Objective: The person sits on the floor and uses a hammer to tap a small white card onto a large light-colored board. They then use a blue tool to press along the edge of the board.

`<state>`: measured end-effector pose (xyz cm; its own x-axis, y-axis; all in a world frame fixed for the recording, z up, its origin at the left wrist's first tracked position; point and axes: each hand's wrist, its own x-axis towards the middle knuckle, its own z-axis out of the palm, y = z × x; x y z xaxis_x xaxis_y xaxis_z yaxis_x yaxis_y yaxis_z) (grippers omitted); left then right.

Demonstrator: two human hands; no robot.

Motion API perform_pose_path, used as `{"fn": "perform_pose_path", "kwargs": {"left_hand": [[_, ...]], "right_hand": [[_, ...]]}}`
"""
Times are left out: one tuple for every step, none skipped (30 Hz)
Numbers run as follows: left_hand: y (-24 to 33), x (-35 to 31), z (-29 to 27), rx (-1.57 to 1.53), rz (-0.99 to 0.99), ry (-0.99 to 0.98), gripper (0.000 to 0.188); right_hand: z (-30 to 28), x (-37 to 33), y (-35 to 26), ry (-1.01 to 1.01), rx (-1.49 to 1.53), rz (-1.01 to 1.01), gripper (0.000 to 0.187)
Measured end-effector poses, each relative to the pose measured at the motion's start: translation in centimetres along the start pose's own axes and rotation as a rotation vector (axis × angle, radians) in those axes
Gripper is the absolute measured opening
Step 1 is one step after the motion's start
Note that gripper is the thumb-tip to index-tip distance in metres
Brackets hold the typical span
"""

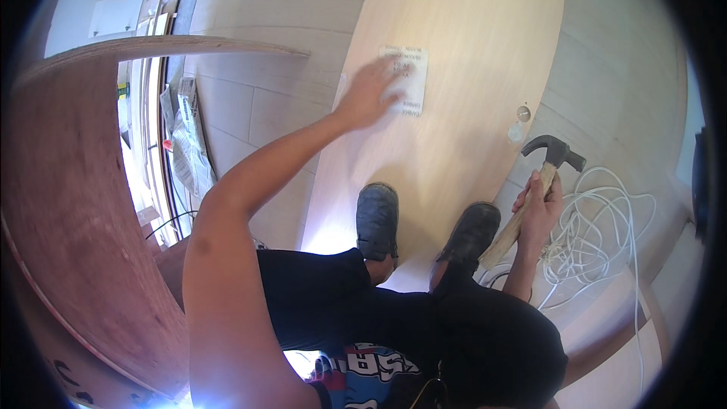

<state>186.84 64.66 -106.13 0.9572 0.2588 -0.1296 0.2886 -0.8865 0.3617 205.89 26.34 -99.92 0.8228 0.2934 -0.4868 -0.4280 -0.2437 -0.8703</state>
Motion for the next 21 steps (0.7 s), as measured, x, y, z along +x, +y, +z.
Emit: {"fn": "perform_pose_path", "kwargs": {"left_hand": [[-1.4, 0.0, 0.3, -0.034, -0.145, 0.137, 0.069], [-2.8, -0.5, 0.7, -0.071, -0.288, 0.276, 0.069], [-4.7, -1.2, 0.9, -0.1, -0.426, 0.414, 0.069], [-5.7, -2.2, 0.7, -0.089, -0.501, 0.345, 0.067], [-6.6, -3.8, 0.2, -0.077, -0.576, 0.275, 0.065], [-7.3, -4.6, -0.4, -0.083, -0.521, 0.194, 0.058], [-7.7, -5.0, -0.3, -0.1, -0.466, 0.109, 0.052], [-7.9, -5.4, -0.3, -0.171, -0.492, 0.119, 0.049], [-8.2, -5.6, -0.3, -0.241, -0.518, 0.128, 0.045], [-8.3, -5.7, -0.2, -0.313, -0.546, 0.138, 0.042], [-8.3, -5.4, 0.0, -0.315, -0.554, 0.21, 0.039], [-8.4, -5.1, 0.4, -0.319, -0.563, 0.282, 0.036], [-8.4, -5.0, 0.7, -0.319, -0.57, 0.358, 0.034], [-8.5, -4.9, 1.0, -0.298, -0.57, 0.347, 0.031], [-8.6, -4.8, 1.2, -0.278, -0.568, 0.336, 0.029], [-9.2, -5.4, 1.3, -0.248, -0.579, 0.325, 0.027], [-10.1, -5.9, 1.3, -0.275, -0.583, 0.347, 0.024], [-11.1, -6.4, 1.2, -0.301, -0.587, 0.37, 0.022], [-11.1, -6.0, 1.4, -0.345, -0.582, 0.387, 0.019], [-11.0, -5.7, 1.5, -0.369, -0.58, 0.393, 0.019], [-11.0, -5.6, 1.6, -0.391, -0.579, 0.398, 0.018]], "right_hand": [[0.0, 0.0, -0.1, -0.016, 0.003, -0.002, 0.021], [0.0, -0.1, -0.3, -0.031, 0.005, -0.005, 0.022], [0.2, -0.3, -0.4, -0.029, 0.013, 0.008, 0.022], [0.5, -0.5, -0.6, -0.021, 0.022, 0.016, 0.022], [0.8, -0.6, -0.8, -0.013, 0.031, 0.025, 0.023], [1.0, -0.6, -1.1, 0.009, 0.037, 0.021, 0.023], [1.0, -0.8, -1.6, 0.036, 0.031, 0.02, 0.024], [1.1, -1.0, -1.6, 0.051, 0.029, 0.026, 0.024], [1.1, -1.1, -1.5, 0.044, 0.033, 0.021, 0.024], [0.9, -1.0, -1.4, 0.034, 0.035, 0.014, 0.024], [0.7, -1.0, -1.3, 0.024, 0.037, 0.008, 0.024], [0.5, -0.9, -1.2, 0.029, 0.036, 0.007, 0.025], [0.2, -0.8, -1.0, 0.03, 0.037, 0.003, 0.025], [-0.1, -0.7, -0.9, 0.033, 0.038, -0.001, 0.025], [-0.4, -0.7, -0.6, 0.036, 0.046, -0.009, 0.026], [-0.2, -0.7, 0.1, 0.027, 0.058, -0.008, 0.026], [0.0, -0.8, 0.2, 0.021, 0.068, -0.008, 0.027], [0.4, -0.9, 0.2, 0.016, 0.078, -0.005, 0.027], [0.5, -1.0, -0.1, 0.026, 0.076, -0.005, 0.027], [0.5, -1.1, -0.3, 0.035, 0.075, -0.004, 0.027], [0.4, -1.0, -0.2, 0.031, 0.087, -0.001, 0.033]]}}
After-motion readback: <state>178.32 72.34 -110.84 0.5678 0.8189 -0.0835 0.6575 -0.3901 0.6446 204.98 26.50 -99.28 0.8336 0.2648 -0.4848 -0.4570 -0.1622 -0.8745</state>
